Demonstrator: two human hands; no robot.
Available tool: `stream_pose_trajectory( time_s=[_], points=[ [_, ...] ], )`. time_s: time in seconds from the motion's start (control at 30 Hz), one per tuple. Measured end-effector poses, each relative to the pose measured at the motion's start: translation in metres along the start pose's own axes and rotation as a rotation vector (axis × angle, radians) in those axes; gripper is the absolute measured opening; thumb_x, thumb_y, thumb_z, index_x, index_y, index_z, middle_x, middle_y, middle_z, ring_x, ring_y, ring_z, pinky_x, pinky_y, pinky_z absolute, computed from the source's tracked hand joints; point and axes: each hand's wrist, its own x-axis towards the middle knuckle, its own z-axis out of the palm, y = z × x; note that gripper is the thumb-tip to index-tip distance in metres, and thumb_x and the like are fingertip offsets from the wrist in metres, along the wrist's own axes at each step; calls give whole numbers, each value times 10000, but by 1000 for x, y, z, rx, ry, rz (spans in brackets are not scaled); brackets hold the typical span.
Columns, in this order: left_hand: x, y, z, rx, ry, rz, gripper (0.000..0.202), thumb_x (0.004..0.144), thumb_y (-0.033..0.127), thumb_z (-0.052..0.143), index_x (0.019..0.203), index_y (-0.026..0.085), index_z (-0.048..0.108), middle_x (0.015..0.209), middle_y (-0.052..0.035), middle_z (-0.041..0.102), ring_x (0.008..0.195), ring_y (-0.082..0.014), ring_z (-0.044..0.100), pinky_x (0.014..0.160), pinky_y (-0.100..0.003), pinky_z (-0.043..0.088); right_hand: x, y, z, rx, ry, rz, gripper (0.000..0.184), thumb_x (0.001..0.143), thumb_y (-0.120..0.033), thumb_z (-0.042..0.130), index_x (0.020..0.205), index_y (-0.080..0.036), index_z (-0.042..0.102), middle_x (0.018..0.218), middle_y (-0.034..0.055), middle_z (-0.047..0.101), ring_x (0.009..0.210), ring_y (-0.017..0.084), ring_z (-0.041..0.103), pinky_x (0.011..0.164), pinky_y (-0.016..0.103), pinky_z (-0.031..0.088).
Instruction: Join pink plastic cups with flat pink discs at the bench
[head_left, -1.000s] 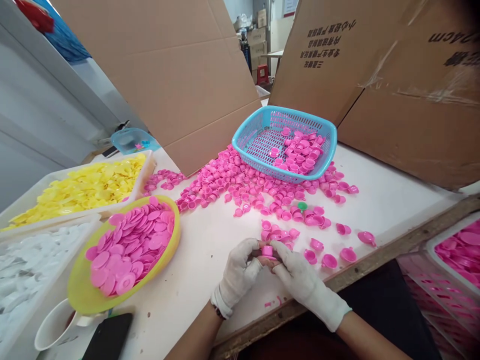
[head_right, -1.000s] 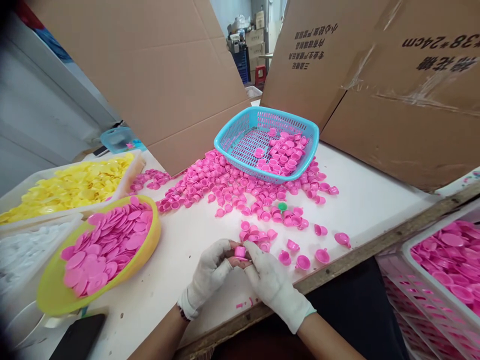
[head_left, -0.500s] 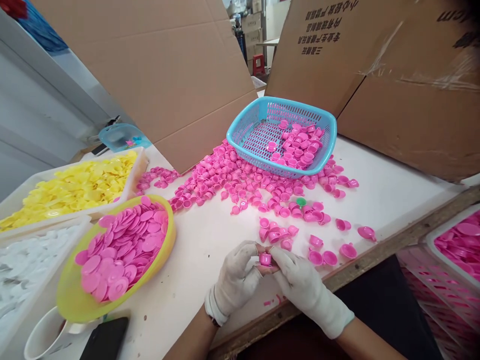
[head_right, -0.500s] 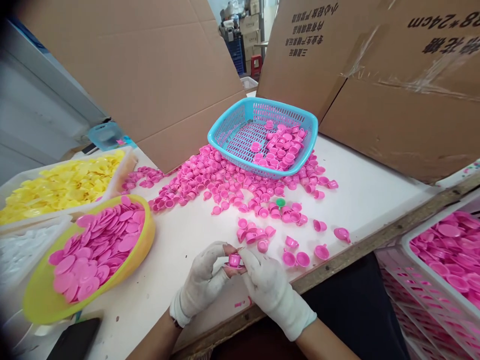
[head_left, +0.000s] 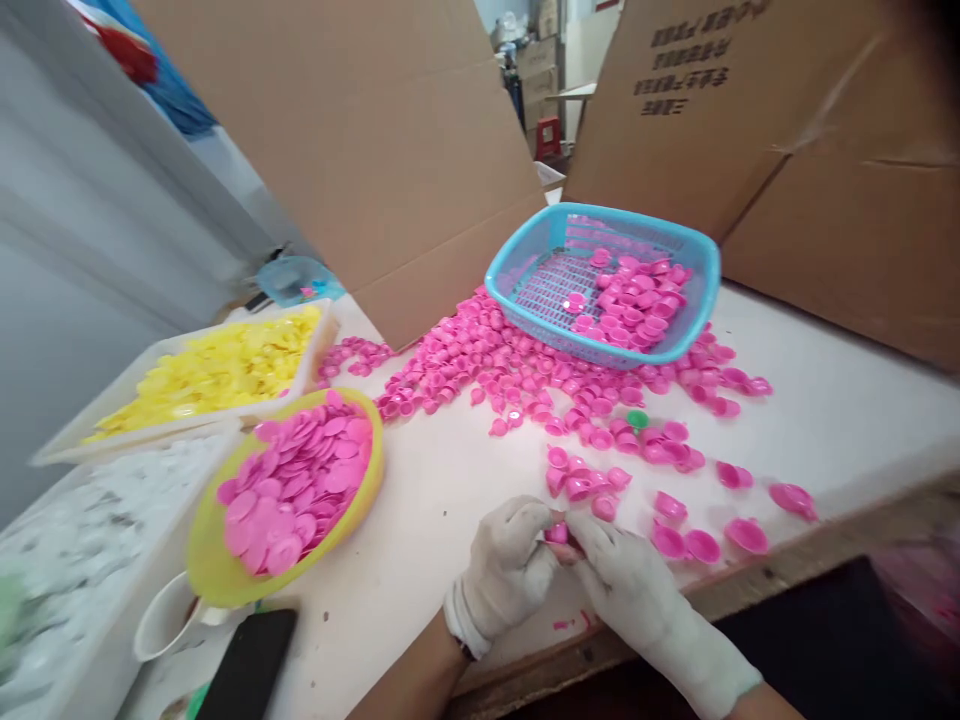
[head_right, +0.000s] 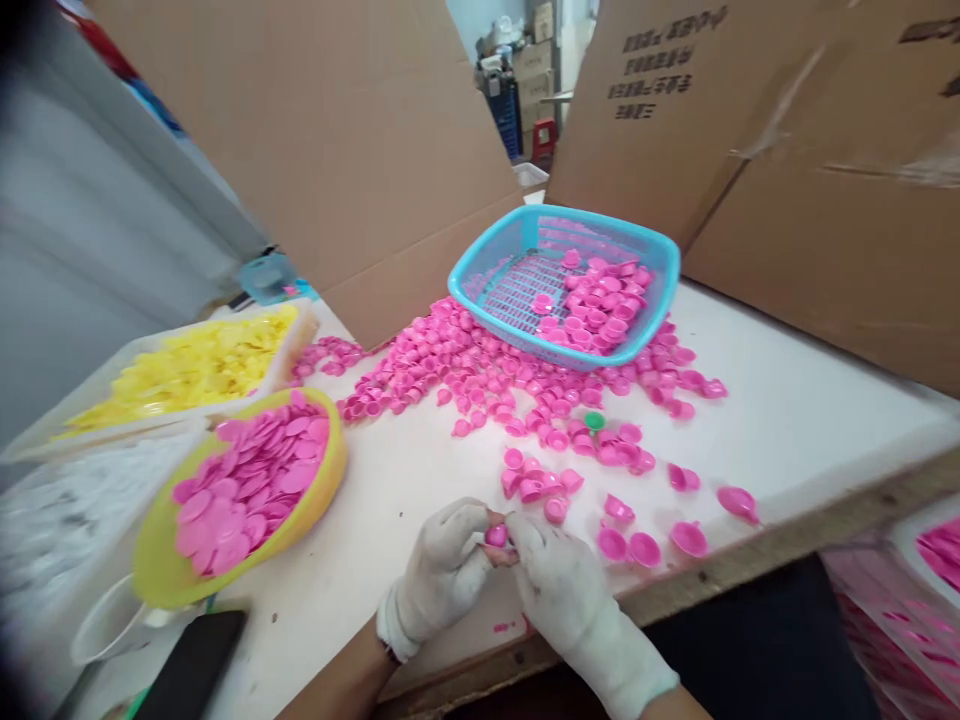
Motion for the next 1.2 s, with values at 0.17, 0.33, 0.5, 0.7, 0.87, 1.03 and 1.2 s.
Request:
stream_pose_trajectory(
  time_s=[0.17, 0.33, 0.5, 0.7, 0.87, 1.03, 1.2],
  points=[
    [7, 3, -27, 90, 117, -34, 404, 794, 284, 626, 1169, 178, 520, 1081, -93, 608, 881, -180, 604, 778, -310, 510, 35, 2, -37, 250, -121, 72, 191, 878, -344, 463, 769, -230, 571, 635, 8, 639, 566, 171, 618, 505, 263, 481],
    [29, -17, -120, 523, 393, -129, 174, 845, 193, 497, 984, 180, 600, 962, -71, 629, 856, -176, 593, 777, -315, 488, 108, 0, -132, 678, 329, 276, 169, 875, -452, 490, 932, -330, 592, 949, 14, 690, 821, 207, 663, 677, 324, 538],
    [43, -67, -200, 890, 325, -434, 128, 767, 137, 504, 792, 143, 629, 769, -59, 649, 756, -190, 598, 736, -308, 460, 116, 2, -150, 1102, 365, 308, 175, 876, -384, 510, 1027, -312, 559, 1125, 48, 648, 923, 212, 656, 756, 357, 526],
    [40, -94, -217, 912, 271, -527, 72, 710, 147, 555, 654, 144, 601, 507, 38, 498, 523, -139, 500, 609, -272, 430, 57, 30, -69, 791, 111, 386, 264, 829, -286, 501, 1056, -172, 575, 801, 55, 670, 715, 181, 646, 605, 295, 517],
    [35, -74, -220, 997, 341, -562, 184, 790, 201, 481, 678, 163, 622, 558, 11, 514, 548, -184, 526, 635, -368, 467, 40, 40, -34, 71, 13, 57, 243, 814, -76, 465, 956, -181, 632, 917, 72, 640, 847, 190, 591, 755, 319, 479],
    [21, -30, -184, 760, 572, -447, 183, 820, 227, 506, 933, 185, 644, 726, 7, 646, 733, -193, 633, 778, -371, 511, 36, 37, -26, -295, -43, -102, 181, 781, -44, 527, 808, -188, 634, 913, 73, 610, 769, 180, 552, 691, 294, 447],
    [4, 5, -78, 288, 371, -39, 159, 802, 174, 599, 949, 211, 650, 995, -37, 675, 928, -172, 642, 850, -314, 531, 14, 25, -42, 92, 4, 53, 162, 828, -125, 470, 783, -201, 606, 836, 50, 603, 758, 170, 564, 667, 286, 451]
  ],
)
